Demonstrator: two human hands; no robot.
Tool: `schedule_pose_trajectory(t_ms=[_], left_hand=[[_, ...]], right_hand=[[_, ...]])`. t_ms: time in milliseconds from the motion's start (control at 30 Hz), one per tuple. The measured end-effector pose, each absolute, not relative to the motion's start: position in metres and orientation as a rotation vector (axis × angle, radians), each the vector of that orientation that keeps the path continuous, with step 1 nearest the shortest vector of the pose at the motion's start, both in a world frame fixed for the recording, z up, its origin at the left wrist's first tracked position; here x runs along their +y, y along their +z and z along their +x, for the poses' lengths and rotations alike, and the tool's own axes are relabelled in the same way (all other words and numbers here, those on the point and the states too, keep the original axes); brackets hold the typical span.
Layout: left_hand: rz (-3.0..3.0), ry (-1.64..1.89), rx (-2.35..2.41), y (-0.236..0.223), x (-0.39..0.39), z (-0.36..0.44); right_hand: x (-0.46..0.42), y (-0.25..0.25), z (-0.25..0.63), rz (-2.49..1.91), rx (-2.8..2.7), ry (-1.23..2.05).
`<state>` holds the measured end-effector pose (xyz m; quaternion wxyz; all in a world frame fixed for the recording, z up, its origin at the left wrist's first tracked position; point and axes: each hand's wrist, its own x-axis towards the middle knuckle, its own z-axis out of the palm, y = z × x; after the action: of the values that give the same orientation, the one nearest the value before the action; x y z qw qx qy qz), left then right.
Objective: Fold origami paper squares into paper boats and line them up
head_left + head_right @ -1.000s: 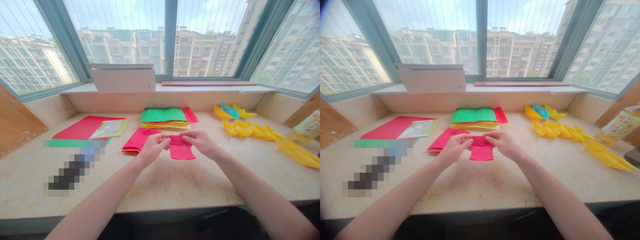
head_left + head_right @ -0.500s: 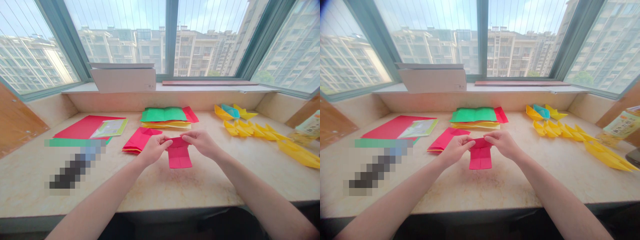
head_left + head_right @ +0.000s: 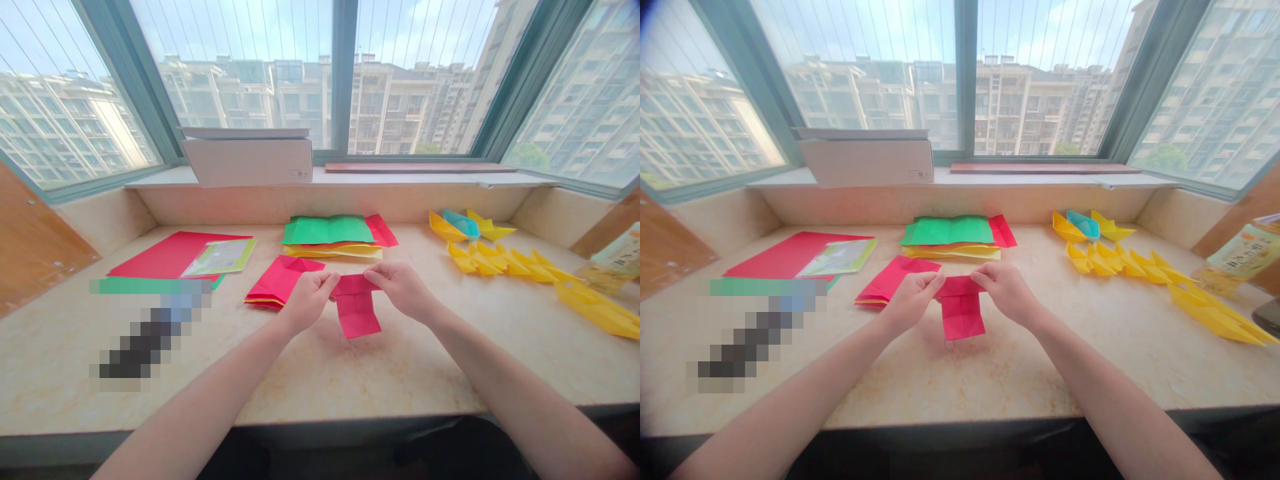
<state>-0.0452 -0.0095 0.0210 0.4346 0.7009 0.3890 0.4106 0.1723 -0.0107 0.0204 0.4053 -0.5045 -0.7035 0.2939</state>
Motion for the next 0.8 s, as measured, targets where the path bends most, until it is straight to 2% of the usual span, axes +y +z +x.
schedule_pose_trajectory(t_ms=[467, 800], left_hand=[[1.708, 1.158, 1.025, 0.0188, -0.008, -0.0454], [1.619, 1.153, 0.968, 0.0206, -0.0082, -0.0436]], right_hand=[[-0.0132, 0.0292, 0.1774, -1.169, -1.645, 1.109], [-0.0112, 0.0289, 0.1763, -1.109, -1.541, 1.009]])
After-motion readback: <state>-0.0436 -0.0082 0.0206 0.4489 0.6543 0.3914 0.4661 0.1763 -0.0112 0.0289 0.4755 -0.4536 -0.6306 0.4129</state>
